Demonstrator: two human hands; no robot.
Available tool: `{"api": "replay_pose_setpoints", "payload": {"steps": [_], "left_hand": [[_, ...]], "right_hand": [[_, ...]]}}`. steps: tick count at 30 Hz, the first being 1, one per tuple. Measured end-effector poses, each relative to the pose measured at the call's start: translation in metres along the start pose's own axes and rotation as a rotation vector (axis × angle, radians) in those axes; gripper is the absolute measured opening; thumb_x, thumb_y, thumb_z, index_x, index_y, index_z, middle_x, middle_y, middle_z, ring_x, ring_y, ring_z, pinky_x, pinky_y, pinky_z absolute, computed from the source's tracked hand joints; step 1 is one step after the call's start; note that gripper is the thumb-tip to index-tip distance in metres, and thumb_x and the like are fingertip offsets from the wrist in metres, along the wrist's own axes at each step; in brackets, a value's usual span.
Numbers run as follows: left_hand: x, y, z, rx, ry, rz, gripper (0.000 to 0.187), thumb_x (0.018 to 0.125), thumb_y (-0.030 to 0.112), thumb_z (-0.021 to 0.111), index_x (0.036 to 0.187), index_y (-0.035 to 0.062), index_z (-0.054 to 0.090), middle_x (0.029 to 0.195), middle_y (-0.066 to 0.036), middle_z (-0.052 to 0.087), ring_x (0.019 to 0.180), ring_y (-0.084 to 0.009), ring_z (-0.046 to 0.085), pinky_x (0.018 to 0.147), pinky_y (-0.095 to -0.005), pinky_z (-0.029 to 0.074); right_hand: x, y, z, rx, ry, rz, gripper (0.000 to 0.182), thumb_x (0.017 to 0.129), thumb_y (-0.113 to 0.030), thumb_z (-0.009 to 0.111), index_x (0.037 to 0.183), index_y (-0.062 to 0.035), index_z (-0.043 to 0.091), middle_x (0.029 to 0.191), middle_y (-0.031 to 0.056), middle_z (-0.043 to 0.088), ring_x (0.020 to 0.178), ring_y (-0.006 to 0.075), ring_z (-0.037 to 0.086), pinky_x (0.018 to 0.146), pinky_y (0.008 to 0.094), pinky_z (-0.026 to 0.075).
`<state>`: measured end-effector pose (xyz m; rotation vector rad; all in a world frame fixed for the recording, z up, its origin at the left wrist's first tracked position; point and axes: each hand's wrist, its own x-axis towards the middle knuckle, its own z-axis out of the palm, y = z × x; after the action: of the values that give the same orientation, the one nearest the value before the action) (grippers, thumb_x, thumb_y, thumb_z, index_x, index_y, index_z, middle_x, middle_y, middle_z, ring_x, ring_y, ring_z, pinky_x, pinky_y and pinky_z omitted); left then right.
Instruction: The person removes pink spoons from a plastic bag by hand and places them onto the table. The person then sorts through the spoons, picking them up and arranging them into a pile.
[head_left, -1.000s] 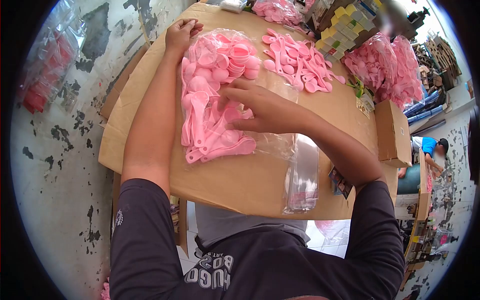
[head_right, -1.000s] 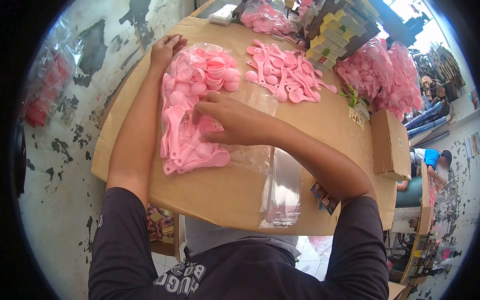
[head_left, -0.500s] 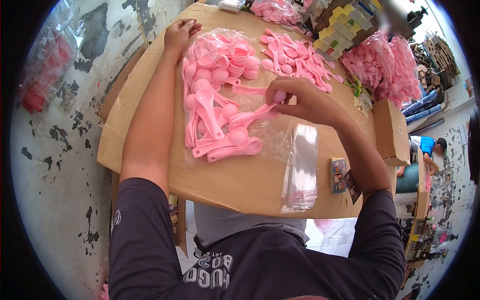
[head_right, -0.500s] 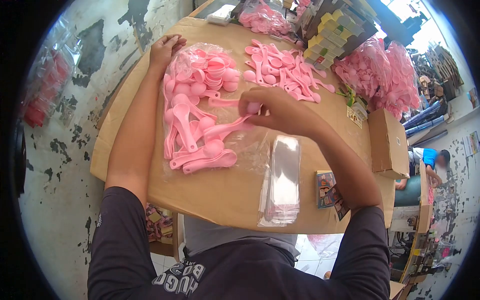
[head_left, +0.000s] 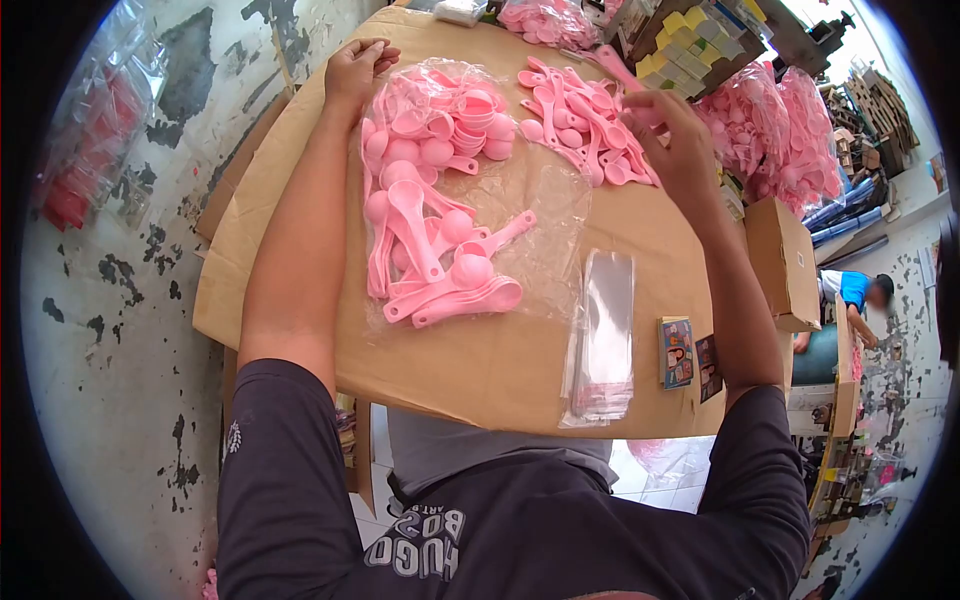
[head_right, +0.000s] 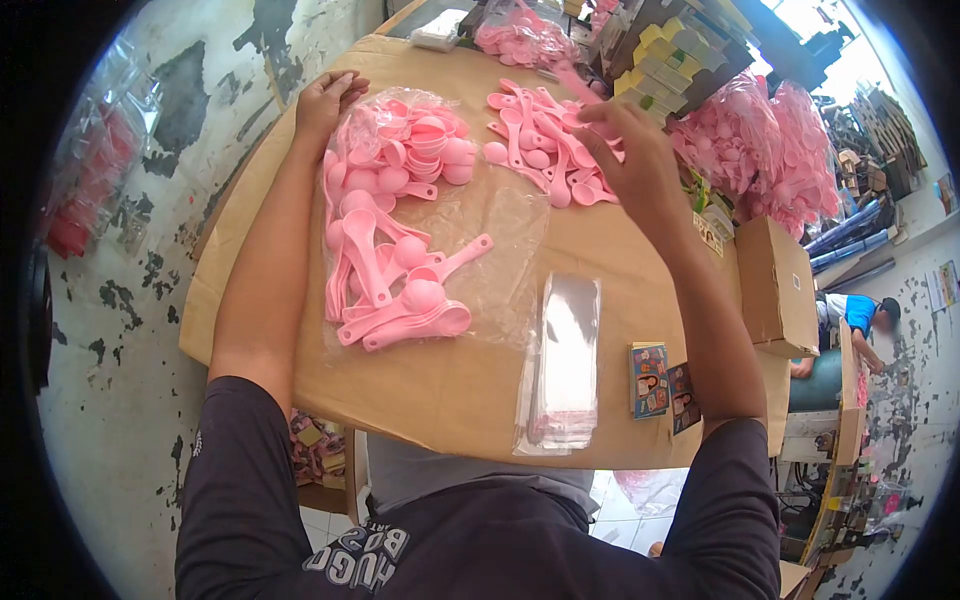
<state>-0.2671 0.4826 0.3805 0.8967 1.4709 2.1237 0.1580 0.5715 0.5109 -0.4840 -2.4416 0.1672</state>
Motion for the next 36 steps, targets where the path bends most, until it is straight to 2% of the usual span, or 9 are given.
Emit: {"api": "replay_pose_setpoints", "payload": {"steps": [3, 6, 7, 15, 22, 25, 27, 28, 36], "left_hand": [[0.004, -0.005, -0.001, 0.009, -0.015, -0.003, 0.027, 0.106, 0.01, 0.056, 0.123, -0.0091, 0.064, 0.113, -0.02, 0.075, 0.105, -0.023, 0.074, 0.092, -0.0265, 0.06], [0.006, -0.008, -0.003, 0.002, -0.03, -0.005, 0.028, 0.106, 0.01, 0.056, 0.125, -0.0096, 0.063, 0.115, -0.021, 0.074, 0.108, -0.0252, 0.074, 0.094, -0.0273, 0.06], [0.006, -0.007, -0.003, -0.01, -0.035, -0.002, 0.028, 0.106, 0.01, 0.056, 0.125, -0.0095, 0.063, 0.115, -0.021, 0.074, 0.108, -0.0251, 0.073, 0.094, -0.0273, 0.06], [0.003, -0.003, -0.001, -0.006, -0.012, -0.002, 0.026, 0.106, 0.009, 0.054, 0.121, -0.0093, 0.065, 0.11, -0.02, 0.075, 0.102, -0.0217, 0.074, 0.091, -0.0263, 0.059], [0.002, -0.004, 0.0, -0.012, -0.007, 0.004, 0.025, 0.106, 0.009, 0.055, 0.121, -0.0093, 0.065, 0.11, -0.019, 0.075, 0.101, -0.0215, 0.074, 0.09, -0.0262, 0.06], [0.003, -0.005, 0.0, -0.018, -0.013, 0.011, 0.025, 0.106, 0.009, 0.055, 0.12, -0.009, 0.065, 0.109, -0.019, 0.075, 0.101, -0.0211, 0.074, 0.09, -0.0259, 0.06], [0.003, -0.005, 0.0, -0.011, -0.009, 0.006, 0.025, 0.106, 0.009, 0.055, 0.12, -0.0089, 0.066, 0.109, -0.019, 0.076, 0.101, -0.0209, 0.074, 0.09, -0.0257, 0.06], [0.003, -0.005, 0.0, -0.003, -0.007, 0.0, 0.025, 0.105, 0.009, 0.055, 0.12, -0.0087, 0.066, 0.109, -0.019, 0.076, 0.101, -0.0206, 0.074, 0.09, -0.0256, 0.06], [0.004, -0.004, -0.001, 0.002, -0.007, 0.007, 0.025, 0.106, 0.01, 0.056, 0.119, -0.0085, 0.066, 0.109, -0.019, 0.076, 0.099, -0.0204, 0.075, 0.088, -0.0248, 0.06]], "right_hand": [[-0.007, -0.036, 0.007, 0.21, -0.273, -0.014, 0.019, 0.1, -0.013, 0.066, 0.118, -0.0053, 0.068, 0.119, 0.0109, 0.067, 0.109, 0.0271, 0.066, 0.092, 0.0389, 0.053], [-0.017, -0.059, 0.033, 0.281, -0.349, -0.247, 0.023, 0.098, -0.002, 0.065, 0.12, -0.0046, 0.062, 0.113, 0.0087, 0.068, 0.105, 0.0228, 0.069, 0.089, 0.0374, 0.055], [-0.019, -0.071, 0.036, 0.357, -0.465, -0.106, 0.027, 0.097, -0.003, 0.066, 0.123, -0.0055, 0.057, 0.119, 0.0107, 0.067, 0.109, 0.024, 0.067, 0.092, 0.0378, 0.054], [-0.03, -0.065, 0.064, 0.201, -0.737, -0.371, 0.033, 0.095, -0.019, 0.072, 0.122, -0.005, 0.06, 0.115, 0.0132, 0.059, 0.116, 0.0344, 0.058, 0.099, 0.044, 0.048], [-0.037, -0.063, 0.063, 0.161, -0.642, -0.441, 0.03, 0.091, -0.015, 0.074, 0.117, -0.0048, 0.061, 0.113, 0.0128, 0.056, 0.114, 0.0335, 0.056, 0.096, 0.0437, 0.049], [-0.032, -0.054, 0.052, 0.246, -0.581, -0.317, 0.023, 0.094, -0.011, 0.071, 0.114, -0.0044, 0.061, 0.112, 0.011, 0.059, 0.111, 0.0284, 0.06, 0.093, 0.0408, 0.05], [-0.023, -0.051, 0.034, 0.491, -0.603, 0.084, 0.016, 0.099, -0.01, 0.067, 0.112, -0.0036, 0.06, 0.103, 0.0082, 0.063, 0.101, 0.0206, 0.063, 0.088, 0.0361, 0.05], [-0.023, -0.034, 0.038, 0.429, -0.423, -0.038, 0.014, 0.104, -0.013, 0.064, 0.111, -0.0029, 0.06, 0.095, 0.0031, 0.064, 0.093, 0.012, 0.061, 0.085, 0.03, 0.049], [0.001, 0.013, 0.021, 0.587, -0.261, 0.189, 0.015, 0.107, -0.016, 0.062, 0.111, -0.0017, 0.06, 0.096, -0.0001, 0.062, 0.091, 0.006, 0.057, 0.08, 0.0245, 0.047]]}}
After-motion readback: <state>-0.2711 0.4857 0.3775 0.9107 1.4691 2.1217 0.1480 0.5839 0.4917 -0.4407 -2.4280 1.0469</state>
